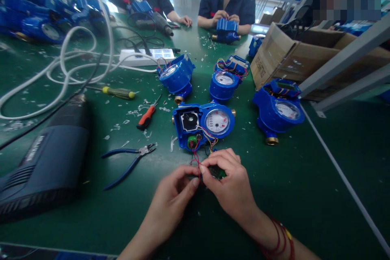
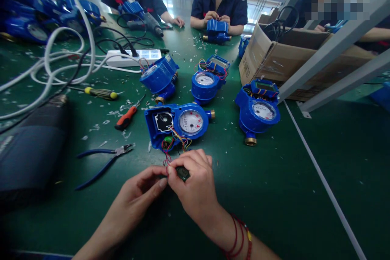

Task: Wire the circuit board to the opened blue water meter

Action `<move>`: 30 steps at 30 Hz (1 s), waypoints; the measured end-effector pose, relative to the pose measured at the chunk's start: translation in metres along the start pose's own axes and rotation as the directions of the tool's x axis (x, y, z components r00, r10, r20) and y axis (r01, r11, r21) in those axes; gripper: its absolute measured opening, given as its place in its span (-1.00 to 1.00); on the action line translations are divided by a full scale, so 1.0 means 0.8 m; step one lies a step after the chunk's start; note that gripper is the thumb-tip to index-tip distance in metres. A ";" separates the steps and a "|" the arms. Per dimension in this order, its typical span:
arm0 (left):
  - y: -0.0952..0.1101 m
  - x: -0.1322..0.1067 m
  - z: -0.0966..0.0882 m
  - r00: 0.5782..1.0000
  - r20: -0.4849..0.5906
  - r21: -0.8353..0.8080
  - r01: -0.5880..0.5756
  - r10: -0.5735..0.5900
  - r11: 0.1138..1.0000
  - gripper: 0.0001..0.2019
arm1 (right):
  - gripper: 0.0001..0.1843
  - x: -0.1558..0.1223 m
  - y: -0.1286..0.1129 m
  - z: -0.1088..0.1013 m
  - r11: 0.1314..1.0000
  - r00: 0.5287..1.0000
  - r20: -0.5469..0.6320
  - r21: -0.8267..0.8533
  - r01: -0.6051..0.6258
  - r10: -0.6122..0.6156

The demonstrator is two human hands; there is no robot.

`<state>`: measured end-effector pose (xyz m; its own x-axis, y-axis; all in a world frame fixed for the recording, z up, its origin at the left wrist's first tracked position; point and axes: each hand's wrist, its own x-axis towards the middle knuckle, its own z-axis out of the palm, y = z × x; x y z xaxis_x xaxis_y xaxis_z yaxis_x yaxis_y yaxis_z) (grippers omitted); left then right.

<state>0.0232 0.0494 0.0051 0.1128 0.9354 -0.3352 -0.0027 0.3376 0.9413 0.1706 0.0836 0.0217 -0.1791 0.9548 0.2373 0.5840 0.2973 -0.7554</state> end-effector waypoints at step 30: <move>-0.031 -0.013 0.011 0.588 0.102 0.859 -0.459 0.803 0.227 -0.89 | -0.91 -0.041 -0.007 0.007 0.991 0.992 0.027 0.052 -0.126 0.125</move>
<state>0.0310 0.0301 -0.0144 0.1660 0.8099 0.5626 0.8008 -0.4436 0.4024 0.1687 0.0508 0.0152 -0.1266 0.9841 0.1246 0.5597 0.1745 -0.8101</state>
